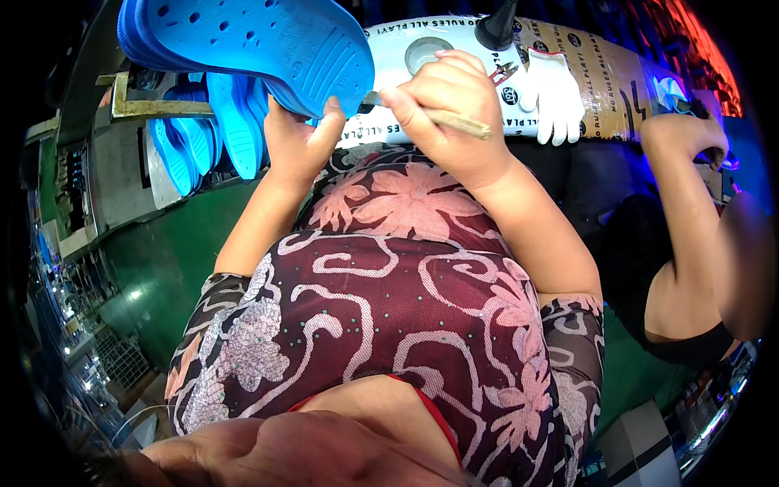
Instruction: The person applies a liquid substance from a container onto the bottom of blue clogs using a brush and then places the clogs onto a rack.
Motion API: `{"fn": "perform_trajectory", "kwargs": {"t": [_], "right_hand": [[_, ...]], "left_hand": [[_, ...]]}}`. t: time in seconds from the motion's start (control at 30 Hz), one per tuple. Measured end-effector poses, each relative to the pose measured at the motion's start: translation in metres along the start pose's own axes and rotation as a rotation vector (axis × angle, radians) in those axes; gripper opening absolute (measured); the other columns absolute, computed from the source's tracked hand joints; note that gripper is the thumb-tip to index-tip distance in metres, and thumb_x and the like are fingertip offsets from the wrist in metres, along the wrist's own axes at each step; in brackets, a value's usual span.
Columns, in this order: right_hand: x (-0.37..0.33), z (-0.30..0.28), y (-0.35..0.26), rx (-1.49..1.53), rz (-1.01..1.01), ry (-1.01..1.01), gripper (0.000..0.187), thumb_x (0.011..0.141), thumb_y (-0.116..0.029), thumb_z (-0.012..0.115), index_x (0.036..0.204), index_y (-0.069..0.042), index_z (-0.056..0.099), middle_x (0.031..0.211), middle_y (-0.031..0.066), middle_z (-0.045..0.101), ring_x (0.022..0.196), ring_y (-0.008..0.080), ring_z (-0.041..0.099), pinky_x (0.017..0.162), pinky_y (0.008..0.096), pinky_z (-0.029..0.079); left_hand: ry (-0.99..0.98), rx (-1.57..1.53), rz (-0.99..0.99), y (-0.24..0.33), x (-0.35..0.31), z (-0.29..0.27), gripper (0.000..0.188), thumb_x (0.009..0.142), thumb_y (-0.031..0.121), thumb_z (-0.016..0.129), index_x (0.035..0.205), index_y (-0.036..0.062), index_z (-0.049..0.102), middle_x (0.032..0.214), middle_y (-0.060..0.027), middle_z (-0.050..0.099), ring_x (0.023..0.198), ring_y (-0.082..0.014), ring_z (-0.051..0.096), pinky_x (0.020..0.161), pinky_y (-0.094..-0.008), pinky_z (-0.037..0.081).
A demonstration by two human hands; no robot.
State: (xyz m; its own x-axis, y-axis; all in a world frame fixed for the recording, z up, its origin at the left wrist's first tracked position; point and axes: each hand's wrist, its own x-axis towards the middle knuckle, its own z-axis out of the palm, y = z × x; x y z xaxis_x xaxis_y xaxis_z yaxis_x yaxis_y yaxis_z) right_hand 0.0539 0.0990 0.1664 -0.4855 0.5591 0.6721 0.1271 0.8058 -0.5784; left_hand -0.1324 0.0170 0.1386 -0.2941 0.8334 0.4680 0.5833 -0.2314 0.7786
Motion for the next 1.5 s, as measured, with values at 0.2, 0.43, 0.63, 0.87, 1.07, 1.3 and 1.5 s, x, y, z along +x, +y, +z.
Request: {"fn": "perform_trajectory", "kwargs": {"t": [0.2,0.43,0.63,0.87,1.07,1.3,1.5], "right_hand": [[-0.005,-0.003,0.001,0.02,0.02,-0.053,0.018,0.081,-0.018,0.065,0.066,-0.007,0.066,0.058,0.0039,0.056,0.057,0.0213,0.053,0.071,0.0354,0.041],[-0.001,0.008,-0.001,0.026,-0.029,-0.025,0.022,0.081,-0.018,0.063,0.062,-0.007,0.064,0.058,0.0038,0.056,0.056,0.022,0.052,0.075,0.0359,0.042],[-0.001,0.002,-0.003,0.032,0.004,-0.025,0.026,0.081,-0.018,0.063,0.059,-0.006,0.062,0.055,0.0045,0.053,0.053,0.0233,0.05,0.069,0.0351,0.042],[0.002,0.012,-0.005,0.032,-0.048,-0.03,0.018,0.079,-0.018,0.066,0.066,-0.007,0.064,0.059,0.0029,0.054,0.056,0.0219,0.051,0.067,0.0335,0.039],[0.0,-0.001,-0.01,-0.075,-0.04,-0.076,0.018,0.079,-0.017,0.065,0.063,-0.008,0.063,0.059,0.0022,0.055,0.059,0.0212,0.053,0.077,0.0352,0.04],[-0.009,-0.037,-0.001,-0.024,0.09,0.142,0.02,0.082,-0.007,0.06,0.063,-0.004,0.062,0.057,0.0056,0.057,0.058,0.0217,0.051,0.07,0.0329,0.041],[-0.049,-0.057,0.018,0.039,0.401,0.264,0.023,0.086,-0.012,0.056,0.065,-0.003,0.062,0.065,0.0089,0.059,0.067,0.025,0.057,0.066,0.0353,0.043]], "left_hand": [[0.025,-0.034,0.096,-0.01,0.001,0.003,0.049,0.07,0.002,0.065,0.113,-0.0038,0.041,0.082,-0.0152,0.065,0.068,-0.0239,0.067,0.063,-0.0303,0.052],[0.048,-0.043,0.154,-0.015,0.002,0.006,0.05,0.069,0.001,0.066,0.113,-0.0023,0.042,0.082,-0.0142,0.065,0.068,-0.0238,0.066,0.062,-0.0302,0.051],[0.07,0.017,0.191,-0.011,0.001,0.001,0.044,0.068,0.001,0.066,0.108,-0.0004,0.046,0.079,-0.0117,0.064,0.063,-0.0227,0.064,0.059,-0.0299,0.05],[0.025,0.077,0.365,-0.012,0.001,-0.002,0.045,0.066,0.002,0.068,0.105,0.0043,0.048,0.074,-0.0083,0.062,0.06,-0.0232,0.063,0.054,-0.0301,0.049],[0.049,0.045,0.382,-0.012,0.006,0.0,0.041,0.065,0.001,0.068,0.102,0.0051,0.052,0.073,-0.0069,0.062,0.057,-0.0211,0.062,0.053,-0.0289,0.048],[0.09,-0.166,0.165,0.01,0.035,-0.015,0.047,0.073,0.002,0.065,0.116,-0.0031,0.046,0.097,-0.012,0.062,0.078,-0.0159,0.062,0.063,-0.0291,0.051],[-0.524,-0.721,-0.468,0.086,0.057,-0.052,0.073,0.072,0.021,0.07,0.13,-0.0058,0.033,0.099,-0.0175,0.06,0.061,-0.0153,0.062,0.044,-0.0237,0.049]]}}
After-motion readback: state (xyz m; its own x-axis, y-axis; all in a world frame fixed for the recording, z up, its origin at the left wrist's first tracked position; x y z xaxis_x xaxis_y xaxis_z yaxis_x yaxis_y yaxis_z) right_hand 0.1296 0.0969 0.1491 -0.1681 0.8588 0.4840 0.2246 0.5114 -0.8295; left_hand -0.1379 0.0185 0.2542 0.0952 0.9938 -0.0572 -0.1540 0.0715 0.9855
